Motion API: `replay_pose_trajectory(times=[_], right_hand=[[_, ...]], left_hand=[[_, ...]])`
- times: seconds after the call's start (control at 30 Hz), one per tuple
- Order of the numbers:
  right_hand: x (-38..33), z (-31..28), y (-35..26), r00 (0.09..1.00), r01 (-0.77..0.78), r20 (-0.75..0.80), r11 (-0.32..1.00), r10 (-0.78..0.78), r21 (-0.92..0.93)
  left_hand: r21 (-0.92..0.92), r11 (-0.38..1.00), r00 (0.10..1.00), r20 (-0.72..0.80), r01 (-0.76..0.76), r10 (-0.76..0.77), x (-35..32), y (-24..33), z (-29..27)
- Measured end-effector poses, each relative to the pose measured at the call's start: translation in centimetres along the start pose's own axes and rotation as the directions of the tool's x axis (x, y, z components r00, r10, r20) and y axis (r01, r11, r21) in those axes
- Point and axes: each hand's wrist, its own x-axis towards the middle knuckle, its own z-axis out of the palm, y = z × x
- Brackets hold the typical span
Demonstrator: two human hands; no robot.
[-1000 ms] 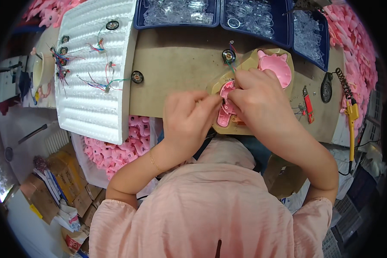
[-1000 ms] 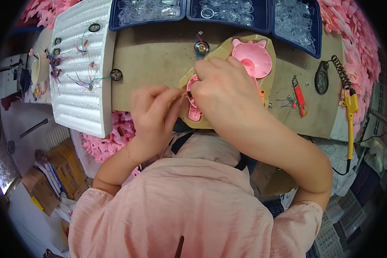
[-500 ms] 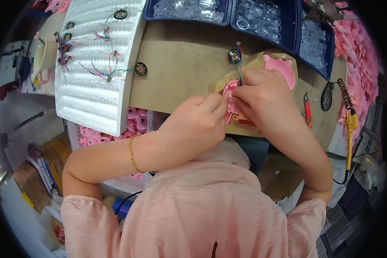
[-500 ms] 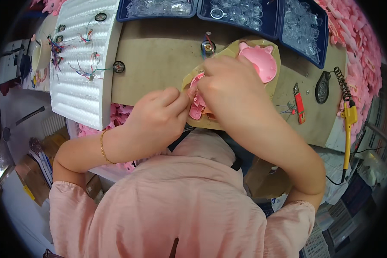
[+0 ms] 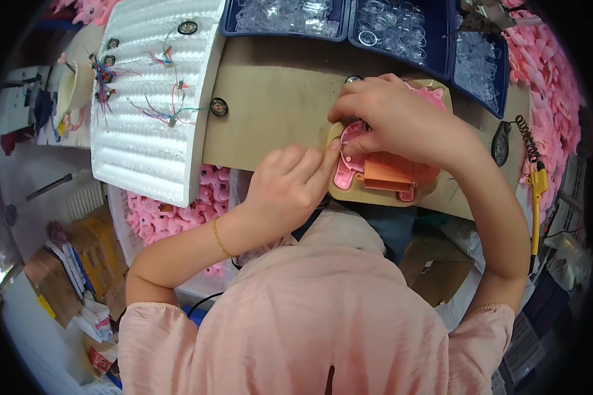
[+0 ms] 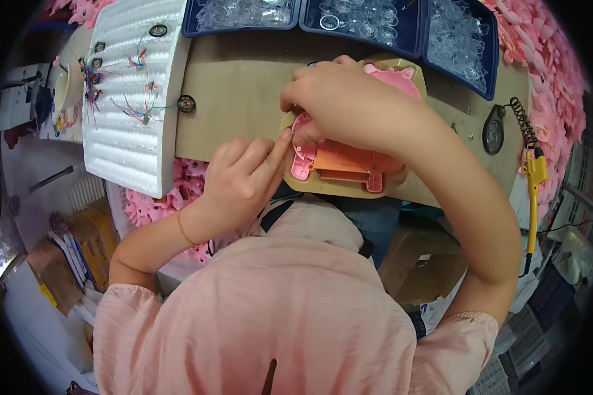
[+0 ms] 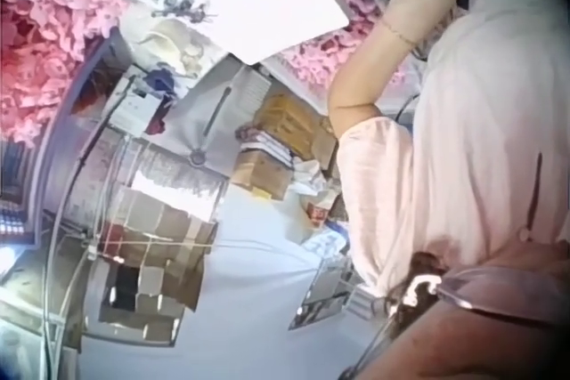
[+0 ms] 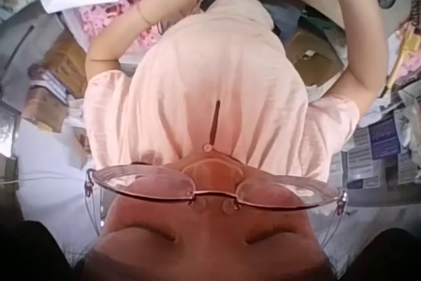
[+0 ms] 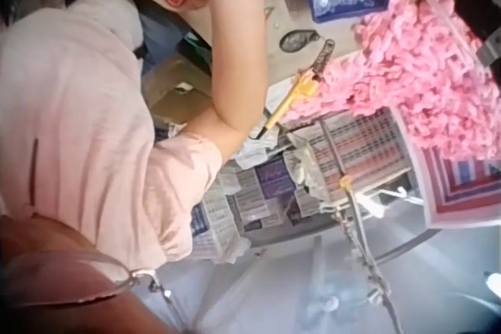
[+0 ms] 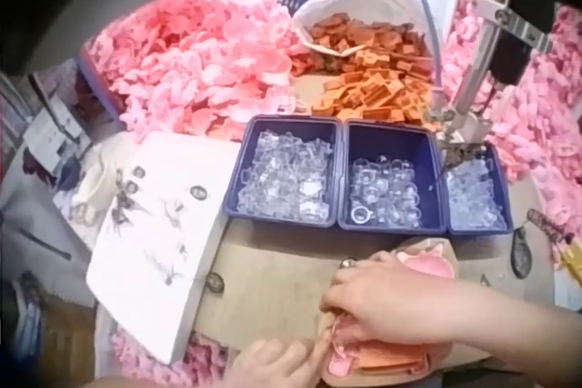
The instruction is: Assembling electronic pony toys by installing internal components and snapping the plastic housing together.
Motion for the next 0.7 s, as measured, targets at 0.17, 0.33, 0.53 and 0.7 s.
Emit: replay_pose_trajectory(times=[0.17,0.33,0.53,0.7], right_hand=[[0.8,-0.3,-0.4,0.999,-0.023,0.022,1.0,0.023,-0.017],[0.8,-0.5,-1.6,0.997,-0.049,0.037,0.965,0.06,-0.259],[-2.7,0.8,0.0,0.92,0.115,-0.382,0.993,-0.091,0.04],[-10.1,0.0,-0.2,0.796,-0.163,-0.533,0.951,0.285,0.264]], left_hand=[[0.042,0.998,0.997,0.062,-0.045,0.043,0.2,0.0,-0.2],[0.214,0.966,0.987,0.1,-0.146,0.127,0.8,0.5,-0.7],[-0.136,0.99,0.998,0.055,0.032,-0.025,0.6,-0.7,-0.7],[-0.239,0.957,0.985,0.083,0.166,-0.151,2.9,0.0,-2.2]])
